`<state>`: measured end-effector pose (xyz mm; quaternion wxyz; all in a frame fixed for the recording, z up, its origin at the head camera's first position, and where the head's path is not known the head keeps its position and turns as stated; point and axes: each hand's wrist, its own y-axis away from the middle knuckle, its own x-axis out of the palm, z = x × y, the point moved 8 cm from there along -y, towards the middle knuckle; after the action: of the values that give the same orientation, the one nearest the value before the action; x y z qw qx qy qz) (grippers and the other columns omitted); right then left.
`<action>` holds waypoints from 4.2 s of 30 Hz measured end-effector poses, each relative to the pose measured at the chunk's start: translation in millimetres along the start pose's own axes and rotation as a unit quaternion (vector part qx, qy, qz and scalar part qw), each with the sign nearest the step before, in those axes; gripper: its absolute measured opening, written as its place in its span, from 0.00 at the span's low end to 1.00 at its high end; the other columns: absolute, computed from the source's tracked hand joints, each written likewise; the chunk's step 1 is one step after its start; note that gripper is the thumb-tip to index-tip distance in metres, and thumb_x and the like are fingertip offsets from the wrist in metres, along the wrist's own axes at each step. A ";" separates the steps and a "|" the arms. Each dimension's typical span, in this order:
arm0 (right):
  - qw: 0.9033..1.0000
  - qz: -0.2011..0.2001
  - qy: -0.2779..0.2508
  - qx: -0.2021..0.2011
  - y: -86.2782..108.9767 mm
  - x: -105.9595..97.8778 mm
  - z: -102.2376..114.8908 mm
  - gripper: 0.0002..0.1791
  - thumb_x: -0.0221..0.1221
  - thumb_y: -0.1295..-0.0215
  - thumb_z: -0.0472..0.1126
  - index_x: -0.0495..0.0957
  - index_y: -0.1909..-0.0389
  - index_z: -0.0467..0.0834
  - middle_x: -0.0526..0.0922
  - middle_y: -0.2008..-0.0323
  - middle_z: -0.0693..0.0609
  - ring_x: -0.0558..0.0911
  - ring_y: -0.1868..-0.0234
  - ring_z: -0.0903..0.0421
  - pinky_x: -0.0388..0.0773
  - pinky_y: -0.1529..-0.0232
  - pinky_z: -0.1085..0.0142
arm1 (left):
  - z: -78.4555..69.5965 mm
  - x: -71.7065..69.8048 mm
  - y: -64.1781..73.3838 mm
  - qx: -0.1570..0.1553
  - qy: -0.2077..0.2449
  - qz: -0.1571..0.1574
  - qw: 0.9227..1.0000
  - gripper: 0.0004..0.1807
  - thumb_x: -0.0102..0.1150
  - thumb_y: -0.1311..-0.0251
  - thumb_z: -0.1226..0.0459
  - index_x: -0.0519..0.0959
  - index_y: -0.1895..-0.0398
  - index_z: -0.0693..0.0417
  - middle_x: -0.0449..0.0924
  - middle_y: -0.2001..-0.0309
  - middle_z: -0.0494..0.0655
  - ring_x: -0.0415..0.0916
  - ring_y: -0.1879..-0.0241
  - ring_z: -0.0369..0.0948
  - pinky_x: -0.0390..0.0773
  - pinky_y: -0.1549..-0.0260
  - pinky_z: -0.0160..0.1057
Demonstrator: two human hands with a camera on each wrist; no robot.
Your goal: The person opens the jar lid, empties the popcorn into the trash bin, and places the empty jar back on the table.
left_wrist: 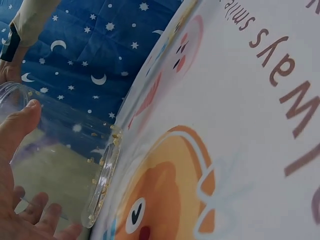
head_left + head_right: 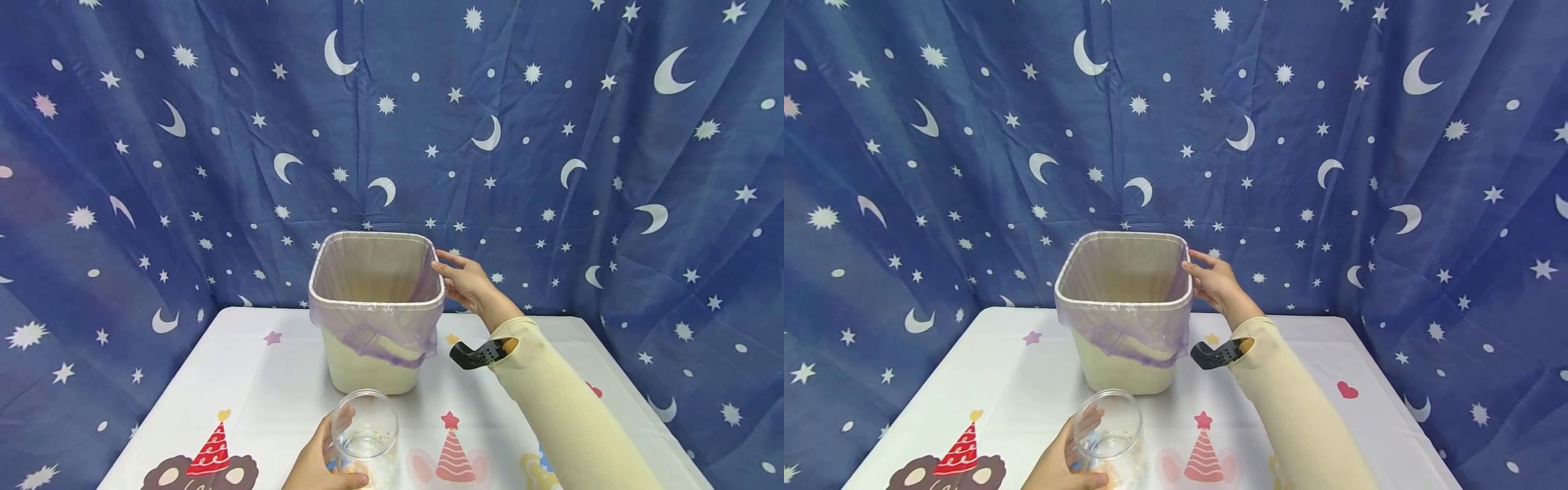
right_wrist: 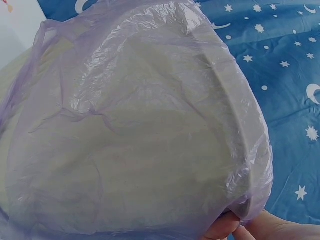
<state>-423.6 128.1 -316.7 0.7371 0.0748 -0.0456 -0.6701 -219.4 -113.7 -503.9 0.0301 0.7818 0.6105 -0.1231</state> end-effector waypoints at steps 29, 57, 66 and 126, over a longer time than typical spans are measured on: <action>1.000 -0.009 -0.001 -0.002 -2.1 -0.4 -1.6 0.28 0.58 0.28 0.43 0.67 0.29 0.52 0.75 0.38 0.45 0.84 0.58 0.61 0.83 0.64 0.74 | 9.8 52.0 -27.3 0.029 0.054 0.034 0.998 0.57 0.79 0.56 0.59 0.53 0.26 0.62 0.59 0.28 0.65 0.55 0.31 0.69 0.62 0.39 0.73; 1.000 0.019 -0.023 -0.003 1.2 0.2 0.2 0.29 0.57 0.28 0.42 0.64 0.27 0.50 0.73 0.38 0.46 0.84 0.58 0.60 0.84 0.62 0.72 | 23.7 59.0 -32.0 0.015 0.044 0.022 0.999 0.56 0.79 0.57 0.61 0.55 0.25 0.52 0.62 0.27 0.55 0.59 0.29 0.60 0.63 0.34 0.62; 0.997 0.036 -0.069 -0.009 -3.9 -19.8 -12.2 0.30 0.53 0.25 0.45 0.60 0.25 0.46 0.69 0.41 0.46 0.78 0.60 0.62 0.81 0.66 0.77 | 20.2 58.8 -30.4 0.035 0.018 0.027 0.999 0.57 0.79 0.57 0.61 0.53 0.26 0.62 0.62 0.29 0.64 0.61 0.33 0.65 0.66 0.36 0.61; 0.987 0.133 -0.001 -0.092 102.6 -7.6 -220.4 0.30 0.57 0.29 0.39 0.62 0.32 0.29 0.72 0.37 0.32 0.82 0.47 0.57 0.82 0.45 0.61 | 24.9 60.2 -31.0 0.009 0.036 0.021 0.999 0.58 0.79 0.55 0.59 0.52 0.24 0.59 0.61 0.28 0.62 0.60 0.31 0.65 0.63 0.35 0.66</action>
<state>-286.8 155.8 -515.9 0.8232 -0.0005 0.0062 -0.5678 -239.6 -53.7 -538.6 0.0040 0.7984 0.5938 -0.0995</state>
